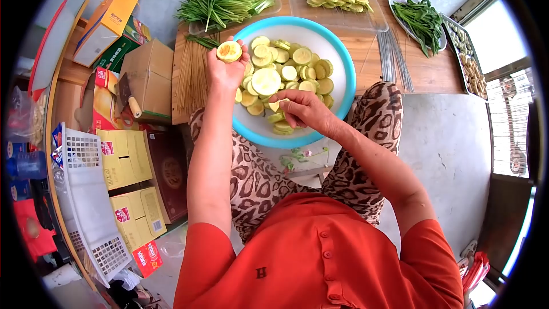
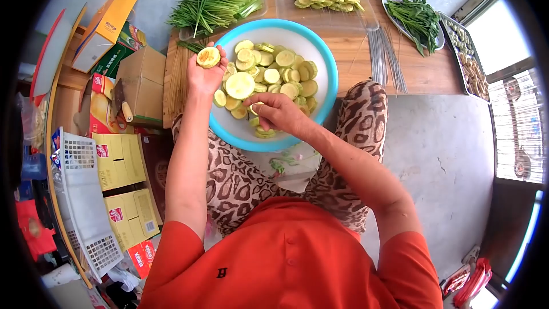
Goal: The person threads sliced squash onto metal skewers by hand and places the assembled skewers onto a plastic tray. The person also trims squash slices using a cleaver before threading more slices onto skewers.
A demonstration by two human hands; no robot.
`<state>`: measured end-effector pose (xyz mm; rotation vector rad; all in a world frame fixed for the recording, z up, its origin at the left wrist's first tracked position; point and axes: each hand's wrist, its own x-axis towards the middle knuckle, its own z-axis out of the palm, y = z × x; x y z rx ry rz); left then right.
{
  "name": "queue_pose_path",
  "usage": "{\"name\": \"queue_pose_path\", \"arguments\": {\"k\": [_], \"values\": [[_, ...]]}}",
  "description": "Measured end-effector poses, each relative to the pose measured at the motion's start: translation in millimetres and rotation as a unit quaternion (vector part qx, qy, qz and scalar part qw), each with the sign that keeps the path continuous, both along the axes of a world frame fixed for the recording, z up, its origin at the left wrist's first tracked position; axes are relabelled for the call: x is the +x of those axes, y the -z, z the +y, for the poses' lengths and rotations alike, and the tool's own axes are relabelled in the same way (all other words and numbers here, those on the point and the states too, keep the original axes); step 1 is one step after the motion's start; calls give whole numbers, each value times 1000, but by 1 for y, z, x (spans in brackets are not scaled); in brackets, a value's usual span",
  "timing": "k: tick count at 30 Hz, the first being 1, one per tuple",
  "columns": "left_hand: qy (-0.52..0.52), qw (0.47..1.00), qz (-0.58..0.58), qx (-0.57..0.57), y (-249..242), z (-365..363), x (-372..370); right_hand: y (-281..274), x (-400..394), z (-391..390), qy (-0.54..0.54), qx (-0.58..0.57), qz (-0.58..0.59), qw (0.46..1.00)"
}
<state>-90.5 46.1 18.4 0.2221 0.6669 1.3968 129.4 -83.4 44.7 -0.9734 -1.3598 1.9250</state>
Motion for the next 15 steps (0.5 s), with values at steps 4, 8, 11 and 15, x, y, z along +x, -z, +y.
{"name": "queue_pose_path", "arguments": {"k": [4, 8, 11, 15], "values": [[15, 996, -86, 9, 7, 2, 3, 0, 0, 0, 5, 14, 1, 1000], [29, 996, -86, 2, 7, 2, 7, -2, 1, 2, 9, 13, -1, 1000], [28, 997, -79, -2, 8, 1, 10, -2, 1, 2, 8, 6, -1, 1000], [45, 996, -82, 8, 11, 2, 10, -3, 1, 2, 7, 2, -11, 1000]]}}
